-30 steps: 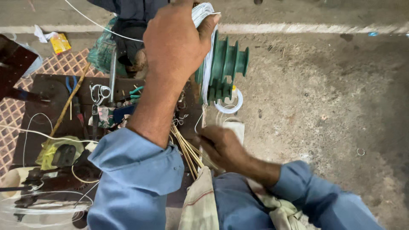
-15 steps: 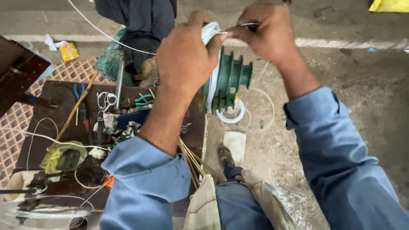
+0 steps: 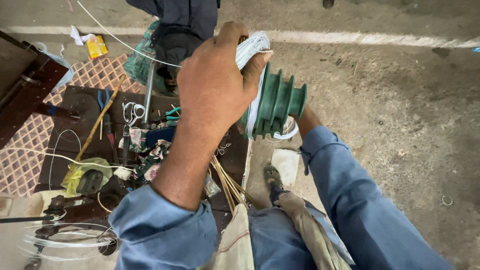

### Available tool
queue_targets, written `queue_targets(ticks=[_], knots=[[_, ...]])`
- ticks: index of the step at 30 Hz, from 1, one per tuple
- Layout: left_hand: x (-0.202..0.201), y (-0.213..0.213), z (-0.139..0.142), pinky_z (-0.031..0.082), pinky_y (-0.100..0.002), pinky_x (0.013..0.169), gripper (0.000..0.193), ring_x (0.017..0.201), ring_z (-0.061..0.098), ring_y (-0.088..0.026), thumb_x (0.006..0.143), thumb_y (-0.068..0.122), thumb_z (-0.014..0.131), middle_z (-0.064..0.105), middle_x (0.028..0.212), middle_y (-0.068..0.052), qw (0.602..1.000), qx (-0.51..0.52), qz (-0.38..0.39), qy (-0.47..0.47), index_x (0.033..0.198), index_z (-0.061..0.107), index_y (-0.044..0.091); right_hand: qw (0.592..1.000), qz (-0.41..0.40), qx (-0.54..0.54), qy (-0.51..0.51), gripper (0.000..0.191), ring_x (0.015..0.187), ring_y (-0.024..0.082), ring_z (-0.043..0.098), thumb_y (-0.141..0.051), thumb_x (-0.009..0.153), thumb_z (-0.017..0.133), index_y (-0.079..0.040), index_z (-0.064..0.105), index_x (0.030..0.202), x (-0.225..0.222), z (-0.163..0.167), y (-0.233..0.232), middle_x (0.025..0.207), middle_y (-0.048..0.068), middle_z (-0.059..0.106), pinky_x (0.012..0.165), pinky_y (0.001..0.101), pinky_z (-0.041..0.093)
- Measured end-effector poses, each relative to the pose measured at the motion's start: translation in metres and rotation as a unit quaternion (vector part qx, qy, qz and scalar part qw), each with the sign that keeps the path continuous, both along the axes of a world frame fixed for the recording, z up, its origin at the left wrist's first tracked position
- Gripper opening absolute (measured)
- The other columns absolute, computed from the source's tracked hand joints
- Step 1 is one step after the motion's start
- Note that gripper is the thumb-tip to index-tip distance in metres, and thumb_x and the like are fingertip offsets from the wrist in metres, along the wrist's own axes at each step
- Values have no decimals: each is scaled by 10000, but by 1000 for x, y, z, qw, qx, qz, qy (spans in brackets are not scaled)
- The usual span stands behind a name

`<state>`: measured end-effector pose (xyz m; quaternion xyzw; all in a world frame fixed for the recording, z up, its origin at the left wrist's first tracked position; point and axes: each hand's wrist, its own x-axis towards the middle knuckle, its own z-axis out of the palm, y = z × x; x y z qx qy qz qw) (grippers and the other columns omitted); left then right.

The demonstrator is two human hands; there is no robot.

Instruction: The person winds white wire by hand onto a green plastic spool, guiding the wire around the spool flanges and turning the spool to build up coils. They then lift the spool, carry it to a workbench, and use pliers to cut and secure the wire end.

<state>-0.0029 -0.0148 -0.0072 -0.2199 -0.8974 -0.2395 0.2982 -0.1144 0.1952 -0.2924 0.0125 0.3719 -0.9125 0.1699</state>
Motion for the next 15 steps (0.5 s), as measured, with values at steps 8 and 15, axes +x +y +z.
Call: queue_targets(ticks=[8, 15], knots=[[-4, 1, -3, 548, -491, 682, 389, 878, 727, -365, 997, 413, 802, 724, 941, -122, 999, -5, -17, 27, 1184, 619, 125, 995, -26, 95, -30, 179, 775, 195, 668, -190, 980, 631, -27, 680, 1036, 27, -86, -5, 925, 78, 723, 698, 402, 544], [-1, 1, -4, 540, -515, 678, 381, 868, 723, -379, 1002, 404, 805, 728, 931, -127, 999, -4, -23, 30, 1184, 626, 121, 923, -65, 379, 12, 93, 683, 224, 634, -72, 966, 689, 16, 670, 944, 125, -103, -67, 833, 111, 706, 619, 451, 516]])
